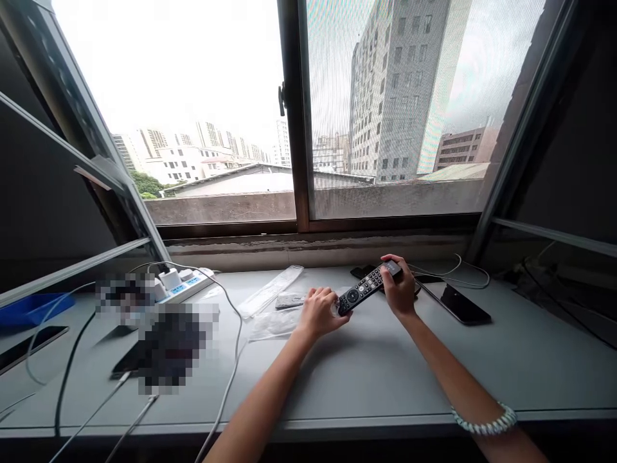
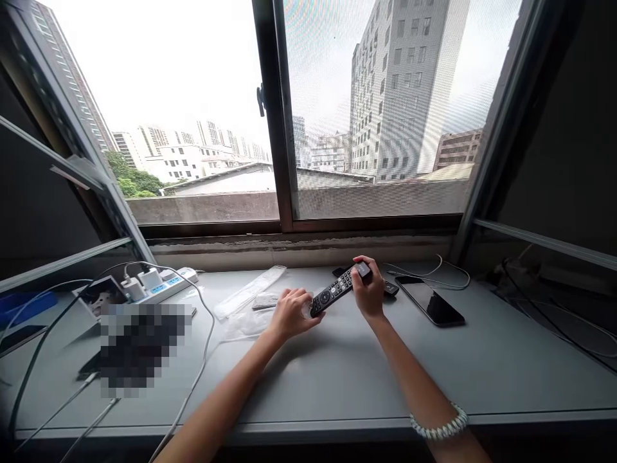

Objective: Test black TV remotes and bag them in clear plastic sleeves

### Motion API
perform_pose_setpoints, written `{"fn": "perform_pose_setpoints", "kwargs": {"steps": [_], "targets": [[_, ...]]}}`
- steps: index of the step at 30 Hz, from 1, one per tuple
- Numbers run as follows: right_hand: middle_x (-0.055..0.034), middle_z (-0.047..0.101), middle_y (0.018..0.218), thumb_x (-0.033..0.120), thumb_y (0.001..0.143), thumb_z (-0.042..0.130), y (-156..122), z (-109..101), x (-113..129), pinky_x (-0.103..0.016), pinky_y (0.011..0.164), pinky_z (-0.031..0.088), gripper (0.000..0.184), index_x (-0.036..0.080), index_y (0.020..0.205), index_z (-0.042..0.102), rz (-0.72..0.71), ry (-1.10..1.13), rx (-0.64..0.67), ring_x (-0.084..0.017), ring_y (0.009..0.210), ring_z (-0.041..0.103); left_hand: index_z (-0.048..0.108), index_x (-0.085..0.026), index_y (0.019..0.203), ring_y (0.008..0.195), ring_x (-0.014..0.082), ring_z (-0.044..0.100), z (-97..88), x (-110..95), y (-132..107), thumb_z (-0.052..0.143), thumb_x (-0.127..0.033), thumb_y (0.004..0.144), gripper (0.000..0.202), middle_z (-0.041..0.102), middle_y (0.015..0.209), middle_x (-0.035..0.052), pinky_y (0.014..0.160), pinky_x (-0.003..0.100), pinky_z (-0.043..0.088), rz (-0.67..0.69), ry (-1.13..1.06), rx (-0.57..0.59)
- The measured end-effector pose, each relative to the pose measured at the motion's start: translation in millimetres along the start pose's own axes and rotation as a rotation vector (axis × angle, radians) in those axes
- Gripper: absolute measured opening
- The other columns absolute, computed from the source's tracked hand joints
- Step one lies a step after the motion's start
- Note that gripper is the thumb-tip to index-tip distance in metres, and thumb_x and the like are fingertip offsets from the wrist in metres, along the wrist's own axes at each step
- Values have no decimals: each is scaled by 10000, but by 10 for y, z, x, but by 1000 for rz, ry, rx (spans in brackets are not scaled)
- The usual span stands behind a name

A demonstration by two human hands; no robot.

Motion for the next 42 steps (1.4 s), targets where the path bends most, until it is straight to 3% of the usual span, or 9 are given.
{"fn": "perform_pose_setpoints", "kwargs": {"steps": [4,8,11,17,27,34,42], "targets": [[14,495,647,337,755,505,1,-13,-33,-240,435,352,229,186,920,560,39,55,-20,-110,471,418,567,-198,837,823,224,572,38,44,24,641,-485,683,334,624,840,41,841,371,380,-25,-14,32],[20,473,647,379,763,497,11,-20,-139,-240,395,340,282,196,974,532,123,112,-44,-102,432,390,541,-209,959,849,208,589,17,124,31,622,-221,722,250,655,899,37,832,338,392,-95,-22,19],[17,478,653,391,754,508,22,-2,-151,-245,396,345,281,198,956,539,125,91,-27,-104,430,397,551,-208,962,850,211,595,-19,125,27,619,-163,707,267,670,885,38,821,336,399,-102,-21,6],[13,493,644,388,754,501,24,0,-84,-253,416,352,248,198,907,544,97,37,-5,-114,446,420,574,-210,889,826,213,593,-86,79,24,610,-208,710,183,678,872,36,823,355,395,-75,-5,-35],[8,512,669,364,769,495,2,80,-16,-262,466,370,228,209,928,548,15,34,79,-122,485,443,607,-182,852,770,212,589,-19,31,9,608,-279,704,177,673,788,47,855,370,377,-50,20,-13],[2,523,671,372,720,541,29,120,-94,-266,492,385,216,213,866,556,54,12,108,-138,539,474,580,-197,735,772,223,577,25,-1,2,609,-341,700,151,650,717,46,854,385,379,-35,36,13],[19,522,637,389,665,621,53,199,-199,-259,424,375,310,211,910,556,136,83,189,-118,463,442,582,-197,796,766,221,582,-14,2,12,620,-392,714,215,650,742,46,842,375,385,-44,4,-17]]}}
Point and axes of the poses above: each hand's wrist, its own y-axis towards the middle knuckle, its own z-axis out of the palm, x = y × z, the point moved 10 cm from there along y, towards the middle knuckle
